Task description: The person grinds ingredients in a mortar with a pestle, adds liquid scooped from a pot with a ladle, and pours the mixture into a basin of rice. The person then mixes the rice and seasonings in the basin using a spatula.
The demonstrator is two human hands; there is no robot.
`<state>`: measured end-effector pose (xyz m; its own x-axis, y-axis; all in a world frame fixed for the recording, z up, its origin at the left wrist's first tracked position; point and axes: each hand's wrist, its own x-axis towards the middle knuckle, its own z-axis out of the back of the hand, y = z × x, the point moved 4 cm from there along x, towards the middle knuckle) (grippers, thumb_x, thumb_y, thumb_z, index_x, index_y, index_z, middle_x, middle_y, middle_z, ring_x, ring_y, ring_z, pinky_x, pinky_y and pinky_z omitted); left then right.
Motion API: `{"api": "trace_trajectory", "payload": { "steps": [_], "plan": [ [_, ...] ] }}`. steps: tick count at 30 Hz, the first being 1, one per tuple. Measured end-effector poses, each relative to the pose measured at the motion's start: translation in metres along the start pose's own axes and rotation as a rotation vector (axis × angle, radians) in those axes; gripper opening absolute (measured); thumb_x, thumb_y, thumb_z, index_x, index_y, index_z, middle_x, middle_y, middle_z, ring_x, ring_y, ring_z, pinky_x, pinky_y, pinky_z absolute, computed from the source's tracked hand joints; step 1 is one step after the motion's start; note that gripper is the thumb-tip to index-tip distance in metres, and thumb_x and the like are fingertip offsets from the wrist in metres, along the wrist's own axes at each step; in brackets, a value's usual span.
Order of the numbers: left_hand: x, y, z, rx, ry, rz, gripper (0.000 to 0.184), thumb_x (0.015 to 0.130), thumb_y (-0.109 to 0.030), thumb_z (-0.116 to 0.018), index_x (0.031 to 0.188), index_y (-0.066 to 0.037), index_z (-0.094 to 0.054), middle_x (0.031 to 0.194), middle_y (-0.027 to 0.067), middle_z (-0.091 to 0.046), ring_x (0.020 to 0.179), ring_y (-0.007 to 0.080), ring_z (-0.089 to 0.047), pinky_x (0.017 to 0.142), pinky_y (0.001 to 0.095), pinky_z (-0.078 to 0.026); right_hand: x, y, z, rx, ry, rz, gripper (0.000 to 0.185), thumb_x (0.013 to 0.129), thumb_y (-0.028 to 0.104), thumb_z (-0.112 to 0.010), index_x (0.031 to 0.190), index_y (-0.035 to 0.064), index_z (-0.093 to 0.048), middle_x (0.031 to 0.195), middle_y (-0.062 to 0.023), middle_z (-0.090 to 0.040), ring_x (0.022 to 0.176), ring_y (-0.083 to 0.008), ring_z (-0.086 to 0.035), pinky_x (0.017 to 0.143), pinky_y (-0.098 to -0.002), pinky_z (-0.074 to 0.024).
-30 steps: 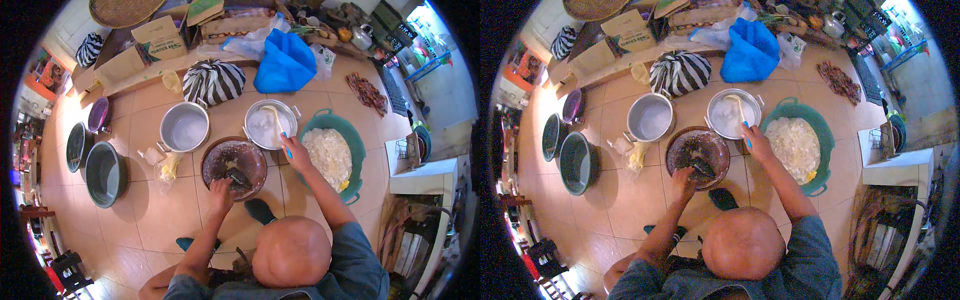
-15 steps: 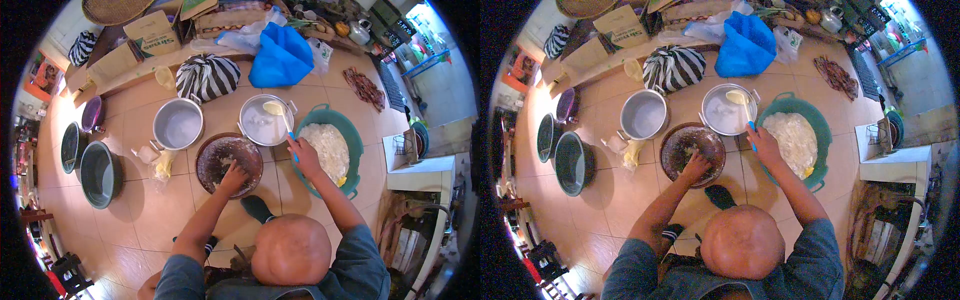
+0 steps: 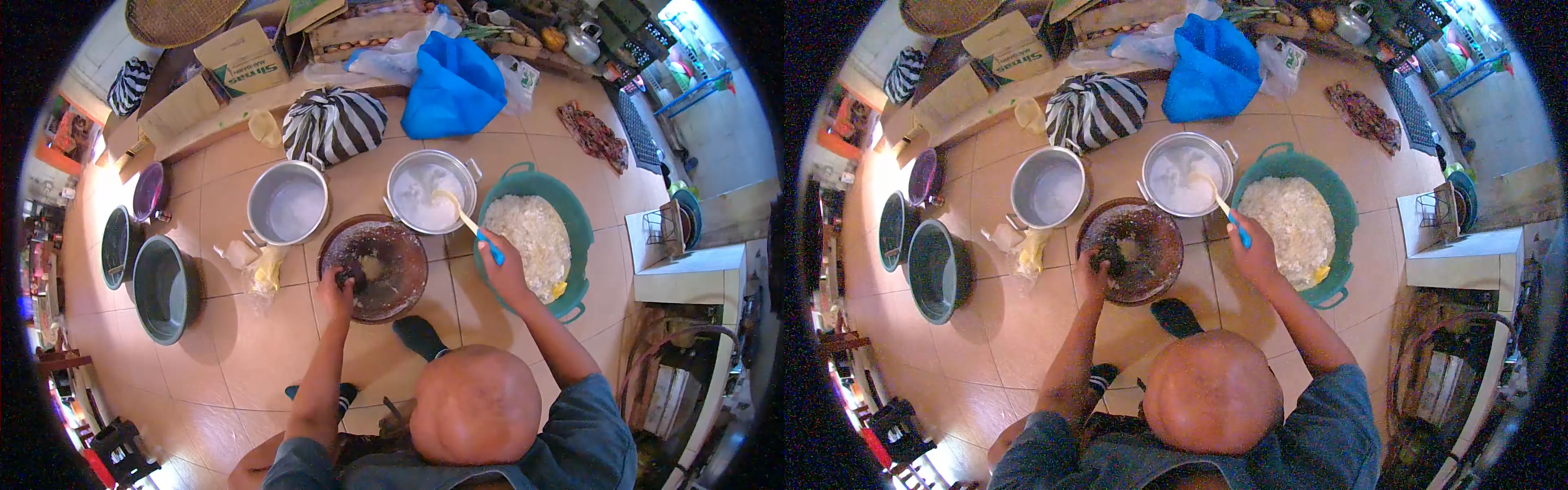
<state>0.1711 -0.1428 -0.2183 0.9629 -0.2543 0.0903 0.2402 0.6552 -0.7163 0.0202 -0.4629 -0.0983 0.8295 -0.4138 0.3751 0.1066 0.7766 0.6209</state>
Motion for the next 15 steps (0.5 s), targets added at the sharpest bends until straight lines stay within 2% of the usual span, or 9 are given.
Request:
{"api": "trace_trajectory", "payload": {
  "steps": [3, 6, 8, 11, 15],
  "plan": [
    [-0.009, 0.011, 0.01, -0.03, -0.031, 0.029, 0.033, 0.065, -0.008, -0.07, 0.095, -0.01, -0.056, 0.09, 0.0118, -0.061, 0.08, 0.0318, -0.059, 0.072, 0.039, -0.046, -0.006, -0.02, -0.006, 0.527, 0.051, -0.695, 0.031, 0.089, 0.025, -0.052, 0.108, 0.0021, -0.058, 0.082, -0.0087, -0.063, 0.065, -0.0144, -0.059, 0.057, -0.025, -0.0463],
    [-0.016, 0.01, 0.018, -0.007, -0.022, 0.086, 0.033, 0.064, -0.008, -0.071, 0.094, -0.01, -0.056, 0.086, 0.0113, -0.061, 0.076, 0.0318, -0.058, 0.069, 0.0394, -0.045, 0.001, -0.03, -0.006, 0.725, 0.006, -0.858, 0.03, 0.088, 0.026, -0.054, 0.105, 0.0028, -0.06, 0.074, -0.005, -0.062, 0.06, -0.0095, -0.057, 0.053, -0.0226, -0.0457],
    [-0.019, 0.025, 0.012, -0.059, 0.018, 0.186, 0.034, 0.064, -0.009, -0.07, 0.095, -0.011, -0.057, 0.084, 0.0109, -0.06, 0.078, 0.031, -0.058, 0.071, 0.0403, -0.045, 0.004, -0.032, -0.004, 0.765, -0.007, -0.877, 0.029, 0.087, 0.026, -0.055, 0.105, 0.0035, -0.06, 0.074, -0.0047, -0.062, 0.059, -0.0094, -0.057, 0.051, -0.0227, -0.0456],
    [-0.021, 0.016, 0.019, 0.058, -0.046, 0.061, 0.035, 0.064, -0.01, -0.07, 0.096, -0.012, -0.057, 0.086, 0.0102, -0.058, 0.084, 0.0307, -0.055, 0.074, 0.0419, -0.043, 0.007, -0.029, 0.002, 0.787, -0.025, -0.835, 0.029, 0.087, 0.027, -0.055, 0.104, 0.0038, -0.061, 0.073, -0.005, -0.062, 0.058, -0.0094, -0.056, 0.049, -0.0228, -0.0454],
    [-0.024, 0.02, 0.027, 0.072, -0.037, 0.1, 0.036, 0.065, -0.012, -0.071, 0.098, -0.012, -0.058, 0.095, 0.0114, -0.057, 0.091, 0.0308, -0.054, 0.078, 0.0428, -0.041, 0.017, -0.004, 0.02, 0.688, -0.025, -0.761, 0.03, 0.087, 0.024, -0.051, 0.107, 0.0021, -0.059, 0.074, -0.0046, -0.062, 0.056, -0.0084, -0.055, 0.05, -0.0222, -0.0452]
  ]
}}
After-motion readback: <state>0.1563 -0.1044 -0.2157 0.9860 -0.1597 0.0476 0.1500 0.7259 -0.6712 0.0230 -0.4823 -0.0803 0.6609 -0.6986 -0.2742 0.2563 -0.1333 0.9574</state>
